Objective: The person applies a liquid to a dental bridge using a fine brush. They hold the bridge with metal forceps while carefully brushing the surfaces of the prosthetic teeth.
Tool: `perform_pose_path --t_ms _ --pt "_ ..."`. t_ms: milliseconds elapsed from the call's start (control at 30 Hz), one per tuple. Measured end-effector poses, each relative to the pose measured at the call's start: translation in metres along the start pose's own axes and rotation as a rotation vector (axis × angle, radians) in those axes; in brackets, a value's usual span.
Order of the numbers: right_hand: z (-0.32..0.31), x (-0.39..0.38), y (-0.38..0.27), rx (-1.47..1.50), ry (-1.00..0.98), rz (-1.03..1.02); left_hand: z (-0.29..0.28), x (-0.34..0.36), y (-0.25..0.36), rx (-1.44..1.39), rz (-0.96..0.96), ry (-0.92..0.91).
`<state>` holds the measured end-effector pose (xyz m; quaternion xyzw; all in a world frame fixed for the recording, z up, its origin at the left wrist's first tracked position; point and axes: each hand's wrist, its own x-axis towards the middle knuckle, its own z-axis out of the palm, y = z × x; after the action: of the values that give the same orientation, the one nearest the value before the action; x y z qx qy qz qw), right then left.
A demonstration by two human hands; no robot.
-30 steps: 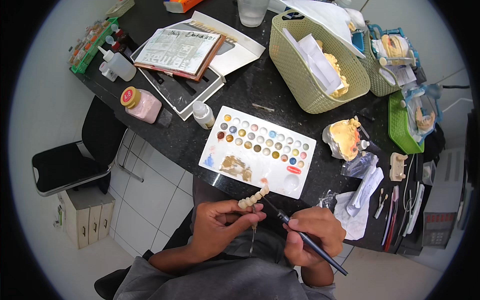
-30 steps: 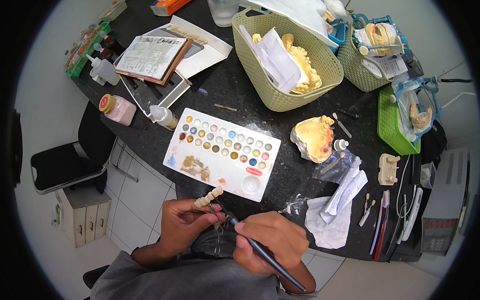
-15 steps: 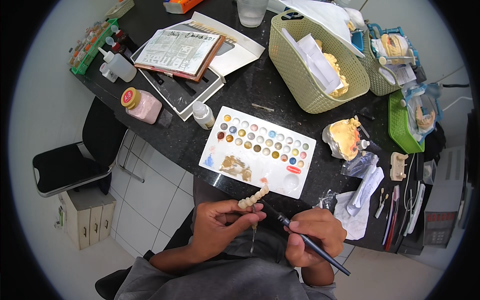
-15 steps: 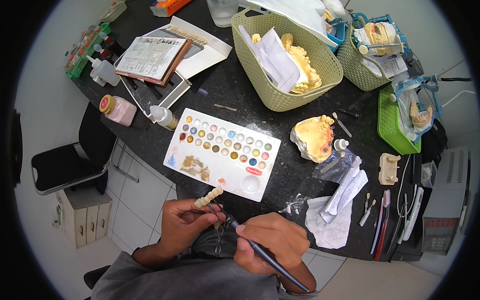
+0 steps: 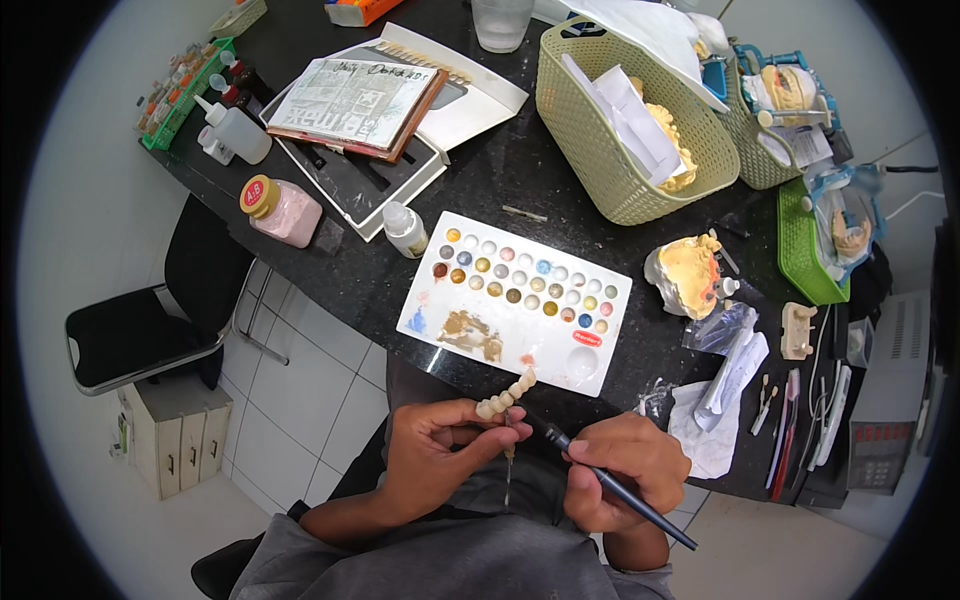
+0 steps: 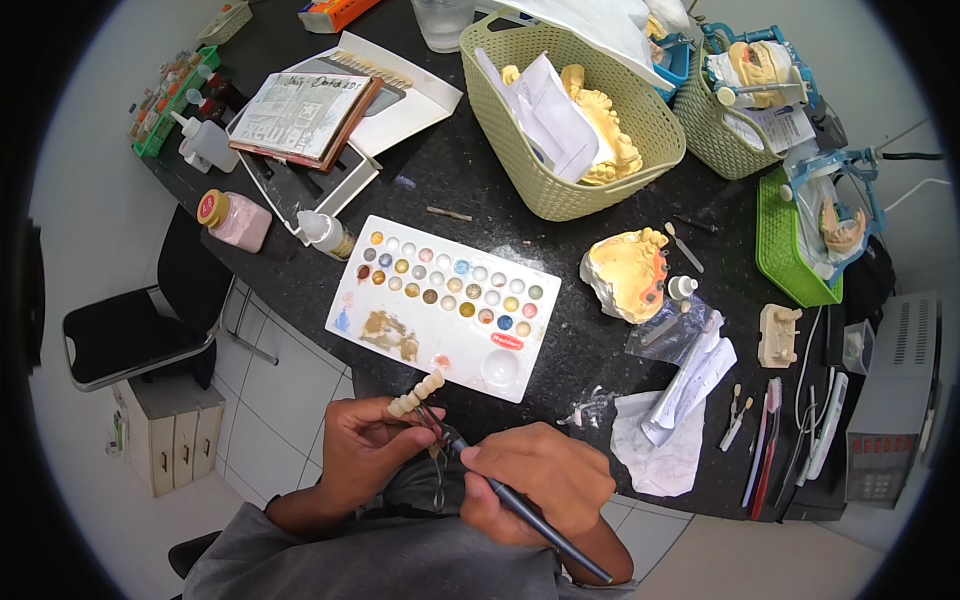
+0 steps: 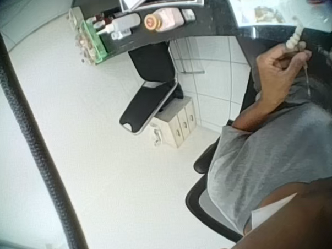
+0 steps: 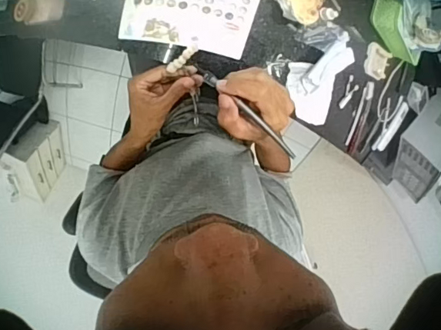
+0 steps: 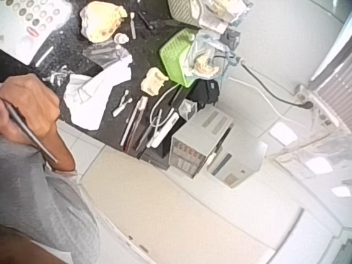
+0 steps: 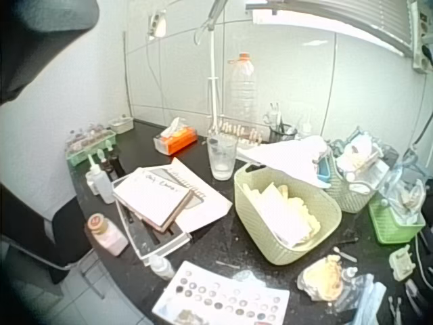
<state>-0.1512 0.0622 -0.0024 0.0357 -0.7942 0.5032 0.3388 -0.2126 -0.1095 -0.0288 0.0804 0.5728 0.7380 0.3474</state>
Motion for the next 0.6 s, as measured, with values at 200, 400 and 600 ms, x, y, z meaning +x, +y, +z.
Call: perform_pose_path --t_ms 200,400,600 --pt "0.0006 -0.0003 -0.0005 -0.015 0.027 0.006 0.0009 0.0009 0.0005 -0.003 -0.009 0.004" --pt "-0.0004 -0.0009 -0.0004 0.005 0.011 -0.006 0.0006 0.0009 0.0001 0.010 0.008 0.001" --pt "-0.0047 -0.0036 -0.0010 0.004 0.026 0.009 0.0005 0.0000 -0.0008 -0.013 -0.017 0.010"
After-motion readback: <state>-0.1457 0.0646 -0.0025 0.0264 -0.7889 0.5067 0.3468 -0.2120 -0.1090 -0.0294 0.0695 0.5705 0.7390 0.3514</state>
